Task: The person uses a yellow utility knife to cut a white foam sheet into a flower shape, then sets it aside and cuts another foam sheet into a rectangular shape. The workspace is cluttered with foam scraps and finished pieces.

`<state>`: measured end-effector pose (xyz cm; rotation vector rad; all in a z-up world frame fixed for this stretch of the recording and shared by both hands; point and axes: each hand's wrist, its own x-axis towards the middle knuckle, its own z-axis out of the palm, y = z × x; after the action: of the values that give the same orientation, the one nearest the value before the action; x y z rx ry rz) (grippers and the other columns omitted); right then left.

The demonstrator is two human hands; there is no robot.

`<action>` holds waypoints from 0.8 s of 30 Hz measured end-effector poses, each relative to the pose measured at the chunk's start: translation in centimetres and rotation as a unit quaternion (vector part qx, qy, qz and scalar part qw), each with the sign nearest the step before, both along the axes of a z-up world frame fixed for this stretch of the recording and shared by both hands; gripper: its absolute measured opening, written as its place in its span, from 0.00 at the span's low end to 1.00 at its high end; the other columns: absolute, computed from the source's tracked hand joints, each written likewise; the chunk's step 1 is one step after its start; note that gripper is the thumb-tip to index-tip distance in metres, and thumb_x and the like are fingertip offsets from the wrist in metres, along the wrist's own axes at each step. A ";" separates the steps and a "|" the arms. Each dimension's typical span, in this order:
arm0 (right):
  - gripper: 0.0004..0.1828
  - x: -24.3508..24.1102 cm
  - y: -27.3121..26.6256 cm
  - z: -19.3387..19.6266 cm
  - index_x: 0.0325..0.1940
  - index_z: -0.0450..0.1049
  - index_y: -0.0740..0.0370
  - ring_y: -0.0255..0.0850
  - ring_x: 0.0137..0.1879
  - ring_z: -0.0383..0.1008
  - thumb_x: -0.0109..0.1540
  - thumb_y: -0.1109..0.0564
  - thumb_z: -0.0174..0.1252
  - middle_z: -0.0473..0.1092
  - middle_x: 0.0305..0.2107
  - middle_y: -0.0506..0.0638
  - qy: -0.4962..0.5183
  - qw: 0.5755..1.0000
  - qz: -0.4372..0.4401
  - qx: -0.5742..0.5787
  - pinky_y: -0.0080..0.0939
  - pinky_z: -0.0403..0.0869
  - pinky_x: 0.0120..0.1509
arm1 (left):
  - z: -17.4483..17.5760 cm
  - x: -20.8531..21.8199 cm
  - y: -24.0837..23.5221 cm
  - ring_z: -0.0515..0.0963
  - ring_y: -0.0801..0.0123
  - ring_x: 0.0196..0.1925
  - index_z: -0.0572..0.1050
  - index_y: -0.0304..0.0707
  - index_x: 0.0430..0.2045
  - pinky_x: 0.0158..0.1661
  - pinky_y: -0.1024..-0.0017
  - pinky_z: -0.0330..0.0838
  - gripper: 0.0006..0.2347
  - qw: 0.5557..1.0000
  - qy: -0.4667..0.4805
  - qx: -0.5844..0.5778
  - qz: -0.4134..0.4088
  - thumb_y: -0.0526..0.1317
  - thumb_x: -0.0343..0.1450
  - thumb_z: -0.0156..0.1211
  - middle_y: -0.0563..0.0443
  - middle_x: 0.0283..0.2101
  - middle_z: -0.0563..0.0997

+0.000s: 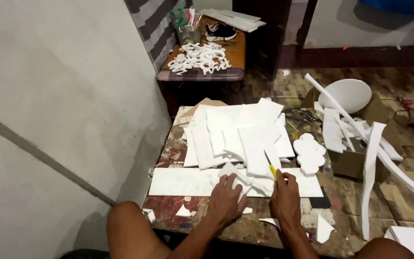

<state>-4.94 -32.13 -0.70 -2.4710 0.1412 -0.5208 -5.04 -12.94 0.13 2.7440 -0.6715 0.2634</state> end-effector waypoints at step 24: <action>0.23 0.6 -1.9 -0.4 0.65 0.67 0.61 0.54 0.54 0.69 0.66 0.59 0.43 0.67 0.52 0.59 0.038 0.999 -0.003 0.037 0.52 0.71 0.50 | -1.0 2.7 -6.3 0.37 0.35 0.74 0.64 0.43 0.62 0.64 0.29 0.27 0.34 0.971 0.091 -0.027 0.221 0.68 0.68 0.42 0.34 0.69 0.56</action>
<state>-4.30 -34.08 -1.11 -2.4202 0.1943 -0.4170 -2.35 -19.22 -0.88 2.7883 0.0003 0.1178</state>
